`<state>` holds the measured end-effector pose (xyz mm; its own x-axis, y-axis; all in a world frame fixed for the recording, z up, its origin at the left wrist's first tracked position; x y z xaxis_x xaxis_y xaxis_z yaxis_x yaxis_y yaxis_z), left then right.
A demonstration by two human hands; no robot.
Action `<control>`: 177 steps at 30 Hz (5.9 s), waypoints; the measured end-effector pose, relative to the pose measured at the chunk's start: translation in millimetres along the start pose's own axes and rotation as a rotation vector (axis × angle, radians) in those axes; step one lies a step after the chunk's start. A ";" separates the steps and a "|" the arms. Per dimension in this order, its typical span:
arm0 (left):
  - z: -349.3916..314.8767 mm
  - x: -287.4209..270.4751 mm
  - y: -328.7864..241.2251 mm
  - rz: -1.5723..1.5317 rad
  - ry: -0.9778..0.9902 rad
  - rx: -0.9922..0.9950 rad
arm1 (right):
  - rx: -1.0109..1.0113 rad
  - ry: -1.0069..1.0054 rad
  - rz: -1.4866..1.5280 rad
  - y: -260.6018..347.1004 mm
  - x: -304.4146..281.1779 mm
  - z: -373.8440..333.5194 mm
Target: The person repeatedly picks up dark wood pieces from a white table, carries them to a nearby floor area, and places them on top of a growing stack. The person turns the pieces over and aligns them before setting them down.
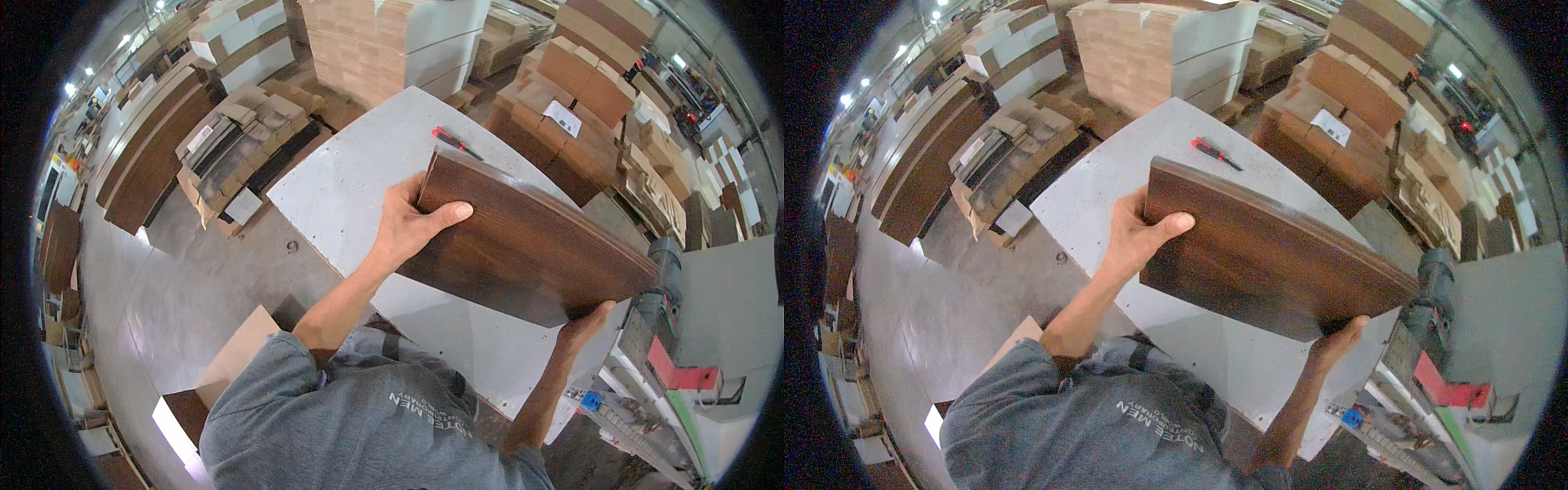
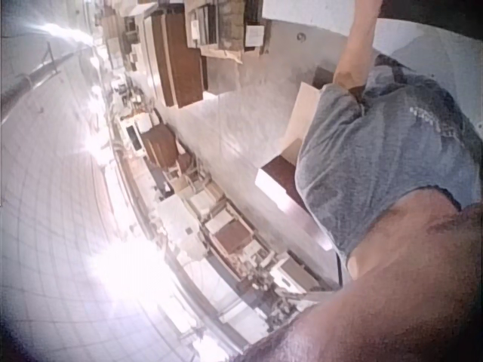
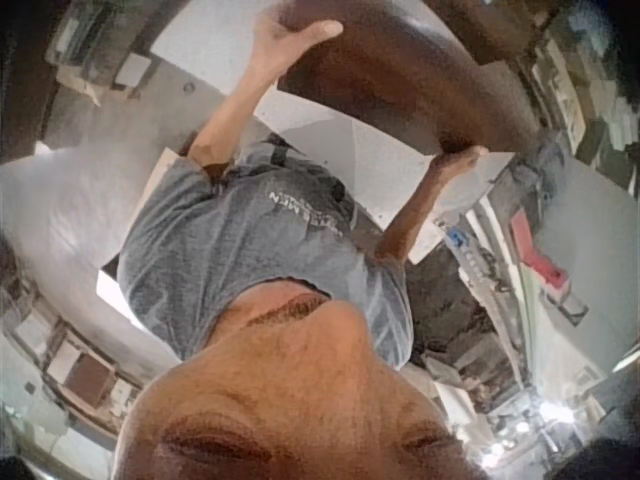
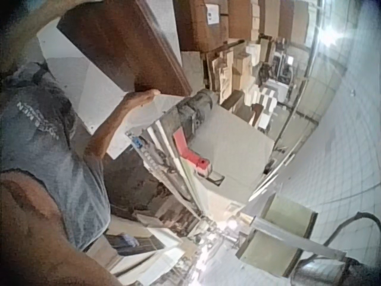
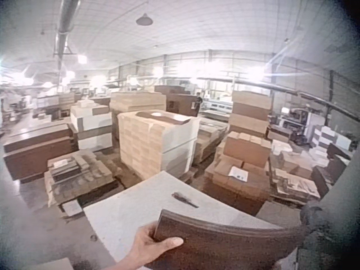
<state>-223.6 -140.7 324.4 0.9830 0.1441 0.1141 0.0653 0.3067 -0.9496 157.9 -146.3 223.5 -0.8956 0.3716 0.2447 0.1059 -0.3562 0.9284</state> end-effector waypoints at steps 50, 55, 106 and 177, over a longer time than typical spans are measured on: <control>-38.2 -52.2 187.2 0.049 -0.084 -0.413 | 0.073 -0.277 0.164 -123.8 -77.1 -32.3; -101.7 -52.3 203.2 -0.293 0.053 -1.108 | 0.149 -0.432 0.329 -145.2 -97.2 -53.1; -90.4 -34.0 114.9 0.375 0.019 -0.204 | 0.145 -0.200 -0.146 -103.5 -47.8 -132.1; -498.5 -960.8 -48.5 0.161 -2.770 -0.463 | 0.544 2.706 0.016 -146.3 1218.3 -1038.4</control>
<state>-1085.6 -762.9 115.2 -0.9083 0.2554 -0.3313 0.3811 0.1783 -0.9072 -1397.4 -531.7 95.4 0.6473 -0.7613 0.0375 -0.1972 -0.1198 0.9730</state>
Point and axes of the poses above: each hand's wrist, its own z-axis towards the middle knuckle, its own x-axis out of the palm, y = z × x, the point moved 5 cm from there along z, towards the middle knuckle, and after that the axes turned 3 degrees about z, right-handed, at the moved point
